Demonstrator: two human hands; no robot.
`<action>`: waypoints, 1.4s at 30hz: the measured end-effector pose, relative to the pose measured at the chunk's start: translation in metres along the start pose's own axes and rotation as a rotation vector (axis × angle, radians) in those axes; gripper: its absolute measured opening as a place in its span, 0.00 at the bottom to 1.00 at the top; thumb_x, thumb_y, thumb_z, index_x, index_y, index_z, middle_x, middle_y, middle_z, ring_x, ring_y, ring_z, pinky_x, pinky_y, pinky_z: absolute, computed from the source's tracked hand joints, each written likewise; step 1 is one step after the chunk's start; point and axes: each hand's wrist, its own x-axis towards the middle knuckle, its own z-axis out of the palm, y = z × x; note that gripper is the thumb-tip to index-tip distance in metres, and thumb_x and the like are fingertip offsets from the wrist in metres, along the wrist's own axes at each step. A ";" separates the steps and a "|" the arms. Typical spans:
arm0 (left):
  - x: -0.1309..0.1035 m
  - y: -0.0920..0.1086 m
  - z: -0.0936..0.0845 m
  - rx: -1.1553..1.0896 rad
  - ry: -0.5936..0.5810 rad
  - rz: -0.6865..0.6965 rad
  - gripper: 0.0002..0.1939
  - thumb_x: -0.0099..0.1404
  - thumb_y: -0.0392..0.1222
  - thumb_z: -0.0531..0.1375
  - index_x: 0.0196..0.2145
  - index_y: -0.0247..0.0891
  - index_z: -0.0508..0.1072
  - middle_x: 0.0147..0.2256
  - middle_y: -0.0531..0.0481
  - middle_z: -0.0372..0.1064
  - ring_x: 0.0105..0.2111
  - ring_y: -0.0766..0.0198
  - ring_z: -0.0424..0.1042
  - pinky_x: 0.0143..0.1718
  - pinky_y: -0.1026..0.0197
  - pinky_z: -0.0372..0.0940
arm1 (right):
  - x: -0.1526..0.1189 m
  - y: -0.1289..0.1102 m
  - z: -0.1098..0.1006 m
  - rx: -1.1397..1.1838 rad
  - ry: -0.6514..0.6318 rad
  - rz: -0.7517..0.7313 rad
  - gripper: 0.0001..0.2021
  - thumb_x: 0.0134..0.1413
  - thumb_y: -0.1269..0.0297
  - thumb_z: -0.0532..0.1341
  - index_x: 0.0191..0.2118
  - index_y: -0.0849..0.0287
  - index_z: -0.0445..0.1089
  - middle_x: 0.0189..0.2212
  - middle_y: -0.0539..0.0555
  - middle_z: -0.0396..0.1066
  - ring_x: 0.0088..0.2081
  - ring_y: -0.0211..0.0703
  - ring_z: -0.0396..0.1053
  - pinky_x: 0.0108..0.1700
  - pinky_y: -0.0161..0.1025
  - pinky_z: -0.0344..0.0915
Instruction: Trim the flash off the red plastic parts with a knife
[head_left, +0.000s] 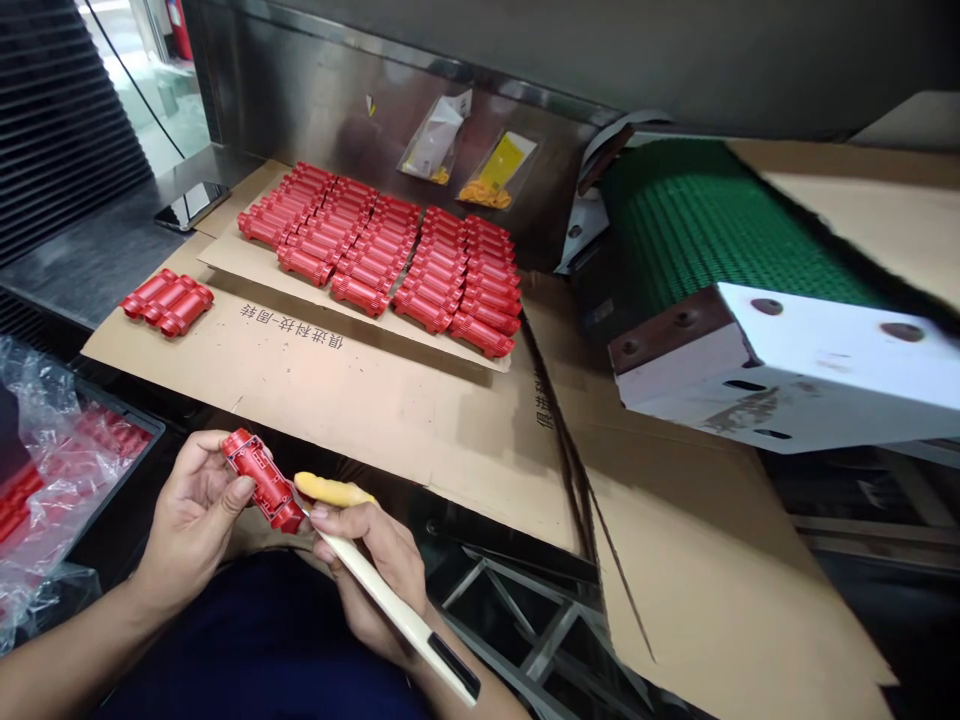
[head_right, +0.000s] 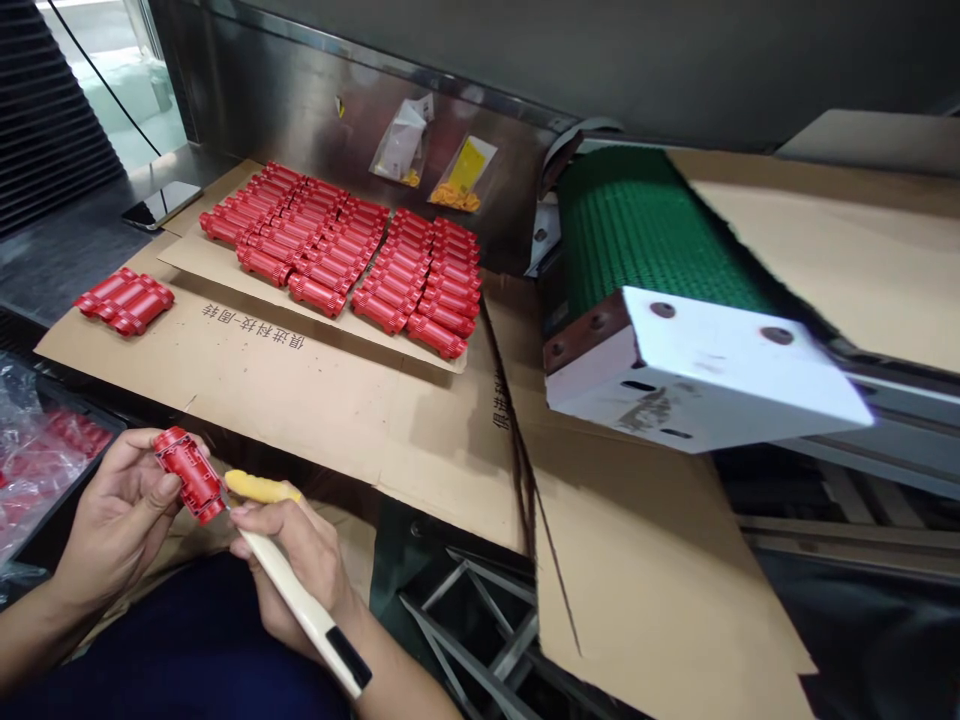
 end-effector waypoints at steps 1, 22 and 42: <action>0.001 0.001 0.001 -0.012 -0.003 -0.022 0.10 0.70 0.40 0.70 0.48 0.44 0.76 0.44 0.49 0.80 0.37 0.65 0.80 0.41 0.64 0.78 | 0.002 0.001 -0.003 -0.020 -0.029 -0.046 0.09 0.72 0.71 0.60 0.53 0.58 0.72 0.39 0.58 0.82 0.39 0.47 0.82 0.43 0.43 0.82; -0.006 0.009 0.012 0.091 -0.058 -0.018 0.07 0.65 0.37 0.73 0.40 0.43 0.81 0.38 0.50 0.81 0.37 0.64 0.81 0.41 0.67 0.77 | 0.012 -0.005 0.014 -0.028 0.101 -0.065 0.13 0.67 0.77 0.64 0.54 0.59 0.75 0.48 0.62 0.81 0.48 0.50 0.78 0.49 0.48 0.80; -0.006 0.013 0.008 -0.082 -0.082 -0.175 0.17 0.66 0.42 0.73 0.50 0.48 0.77 0.39 0.49 0.82 0.35 0.62 0.82 0.38 0.62 0.78 | 0.003 -0.004 -0.002 0.001 0.179 0.211 0.10 0.69 0.73 0.64 0.50 0.54 0.76 0.43 0.56 0.81 0.44 0.46 0.80 0.47 0.43 0.78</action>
